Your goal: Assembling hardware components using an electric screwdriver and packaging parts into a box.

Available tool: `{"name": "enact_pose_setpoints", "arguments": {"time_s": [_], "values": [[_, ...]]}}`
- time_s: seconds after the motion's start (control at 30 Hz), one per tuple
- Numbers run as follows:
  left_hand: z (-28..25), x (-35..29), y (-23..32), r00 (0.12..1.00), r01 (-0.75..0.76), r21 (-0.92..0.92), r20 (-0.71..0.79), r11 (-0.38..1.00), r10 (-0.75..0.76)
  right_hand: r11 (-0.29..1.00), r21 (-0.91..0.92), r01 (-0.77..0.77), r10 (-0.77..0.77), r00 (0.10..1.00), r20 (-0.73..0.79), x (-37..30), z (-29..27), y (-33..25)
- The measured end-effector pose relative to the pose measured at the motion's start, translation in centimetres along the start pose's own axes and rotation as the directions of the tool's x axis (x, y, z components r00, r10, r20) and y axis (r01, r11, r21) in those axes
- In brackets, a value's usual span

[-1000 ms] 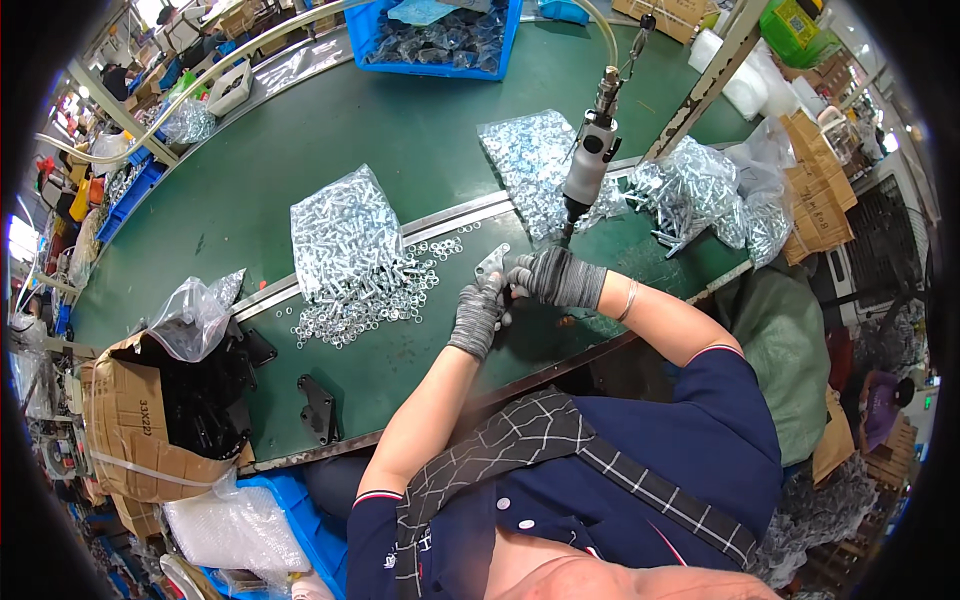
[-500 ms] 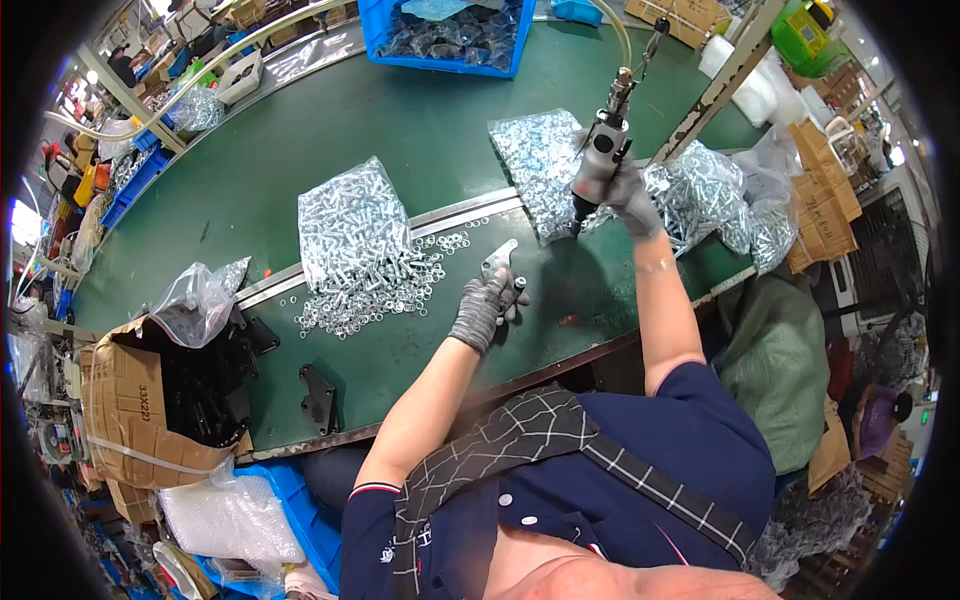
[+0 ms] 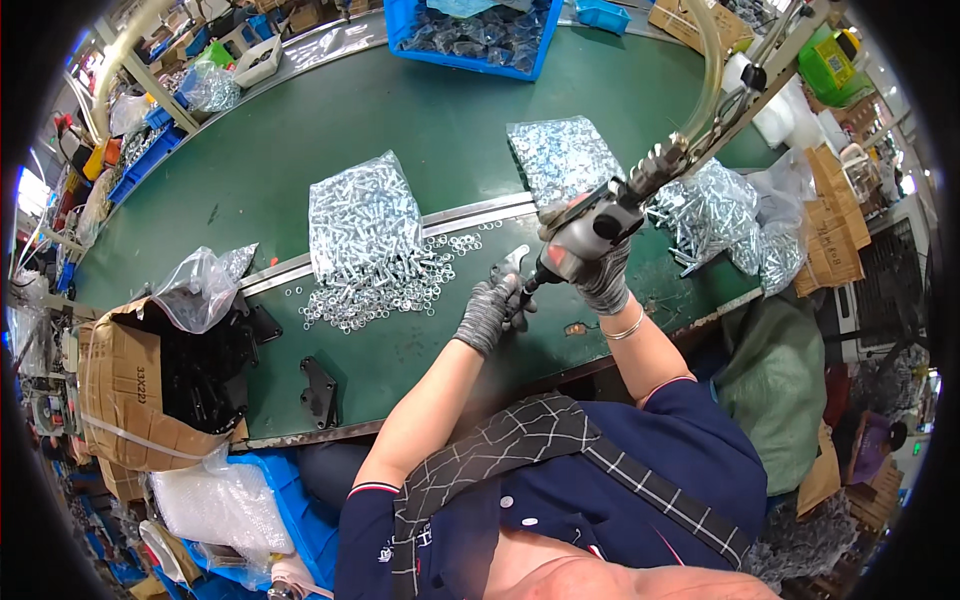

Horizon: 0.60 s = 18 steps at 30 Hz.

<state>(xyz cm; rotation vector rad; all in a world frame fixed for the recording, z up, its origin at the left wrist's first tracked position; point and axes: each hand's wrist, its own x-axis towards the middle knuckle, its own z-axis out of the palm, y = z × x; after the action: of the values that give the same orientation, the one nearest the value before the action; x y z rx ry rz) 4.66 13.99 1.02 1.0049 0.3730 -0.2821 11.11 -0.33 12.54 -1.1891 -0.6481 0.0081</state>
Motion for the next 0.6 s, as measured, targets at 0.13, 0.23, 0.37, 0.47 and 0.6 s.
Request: {"name": "enact_pose_setpoints", "arguments": {"time_s": [0.13,0.23,0.37,0.47,0.6], "values": [[0.5,0.1,0.1,1.000,-0.003,-0.002,0.003,1.000,0.003,0.998,0.065,0.021,-0.022,0.999,0.023,-0.2,-0.5,0.8],[1.1,0.1,-0.4,0.999,-0.008,-0.015,-0.050,1.000,0.007,0.999,0.023,0.040,-0.041,0.999,0.033,-0.8,-0.9,1.8],[1.5,-0.2,-0.4,0.996,-0.035,0.000,-0.085,0.999,0.035,0.998,-0.066,0.019,-0.016,0.999,0.044,-1.3,-1.0,1.9],[1.6,-1.0,-0.4,0.992,-0.077,-0.021,-0.104,0.997,0.074,1.000,0.008,-0.004,0.004,0.997,0.071,-1.4,-0.2,1.2],[2.0,-1.7,-0.9,0.977,-0.136,-0.092,-0.179,0.986,0.118,0.901,0.425,-0.084,-0.010,0.977,0.215,-0.8,1.0,0.7]]}}
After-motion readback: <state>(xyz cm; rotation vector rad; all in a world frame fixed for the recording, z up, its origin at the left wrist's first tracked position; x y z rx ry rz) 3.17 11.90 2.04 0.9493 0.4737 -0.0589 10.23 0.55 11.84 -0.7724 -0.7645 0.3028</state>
